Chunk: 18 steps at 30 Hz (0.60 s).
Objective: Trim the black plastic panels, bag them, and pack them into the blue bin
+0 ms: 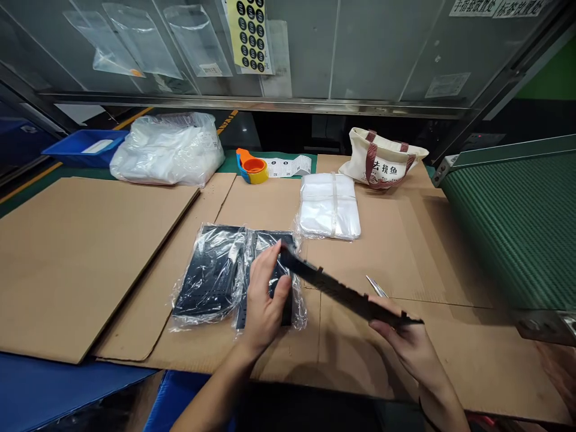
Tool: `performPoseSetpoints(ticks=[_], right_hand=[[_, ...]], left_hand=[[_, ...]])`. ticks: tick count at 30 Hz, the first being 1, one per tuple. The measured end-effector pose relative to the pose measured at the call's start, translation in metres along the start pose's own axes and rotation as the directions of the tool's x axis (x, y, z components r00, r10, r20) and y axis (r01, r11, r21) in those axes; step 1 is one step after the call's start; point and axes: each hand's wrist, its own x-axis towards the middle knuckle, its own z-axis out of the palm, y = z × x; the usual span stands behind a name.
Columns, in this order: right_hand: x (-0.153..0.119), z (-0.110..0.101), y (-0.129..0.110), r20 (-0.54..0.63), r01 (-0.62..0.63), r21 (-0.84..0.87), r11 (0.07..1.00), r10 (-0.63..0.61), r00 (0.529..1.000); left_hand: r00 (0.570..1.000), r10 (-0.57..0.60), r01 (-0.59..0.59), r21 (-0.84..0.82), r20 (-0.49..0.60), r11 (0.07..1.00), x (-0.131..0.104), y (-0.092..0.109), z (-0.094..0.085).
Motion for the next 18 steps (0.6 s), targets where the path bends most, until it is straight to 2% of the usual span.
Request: performPoseSetpoints(ticks=[2, 3, 6, 8, 11, 13, 15, 17, 18], right_hand=[[-0.004, -0.001, -0.001, -0.083, -0.124, 0.183, 0.975, 0.141, 0.986], [-0.004, -0.002, 0.001, -0.145, -0.175, 0.262, 0.949, 0.218, 0.965], [-0.001, -0.006, 0.008, -0.326, -0.252, 0.446, 0.859, 0.418, 0.848], [0.003, -0.006, 0.014, -0.414, -0.211, 0.533, 0.819, 0.470, 0.779], [0.008, -0.004, 0.018, -0.505, -0.089, 0.596, 0.798, 0.458, 0.731], [0.007, -0.004, 0.018, -0.547, -0.030, 0.604, 0.796, 0.442, 0.711], [0.002, -0.006, 0.017, -0.568, -0.006, 0.609, 0.793, 0.442, 0.694], [-0.003, -0.010, 0.018, -0.579, 0.002, 0.617, 0.787, 0.452, 0.679], [-0.006, -0.012, 0.019, -0.584, 0.003, 0.625, 0.780, 0.466, 0.665]], left_hand=[[0.990, 0.025, -0.040, 0.106, 0.136, 0.994, 0.011, -0.001, -0.008], [0.976, 0.029, -0.063, 0.153, 0.216, 0.986, 0.017, 0.000, -0.011], [0.903, 0.023, -0.174, 0.317, 0.429, 0.932, 0.037, 0.011, -0.016], [0.850, 0.009, -0.286, 0.448, 0.527, 0.847, 0.057, 0.023, -0.012], [0.772, -0.080, -0.447, 0.628, 0.630, 0.637, 0.098, 0.040, 0.008], [0.741, -0.114, -0.528, 0.678, 0.662, 0.512, 0.125, 0.043, 0.029], [0.671, -0.156, -0.616, 0.662, 0.725, 0.427, 0.143, 0.034, 0.051], [0.629, -0.176, -0.656, 0.638, 0.757, 0.404, 0.149, 0.017, 0.070], [0.621, -0.171, -0.669, 0.631, 0.765, 0.393, 0.149, 0.007, 0.077]])
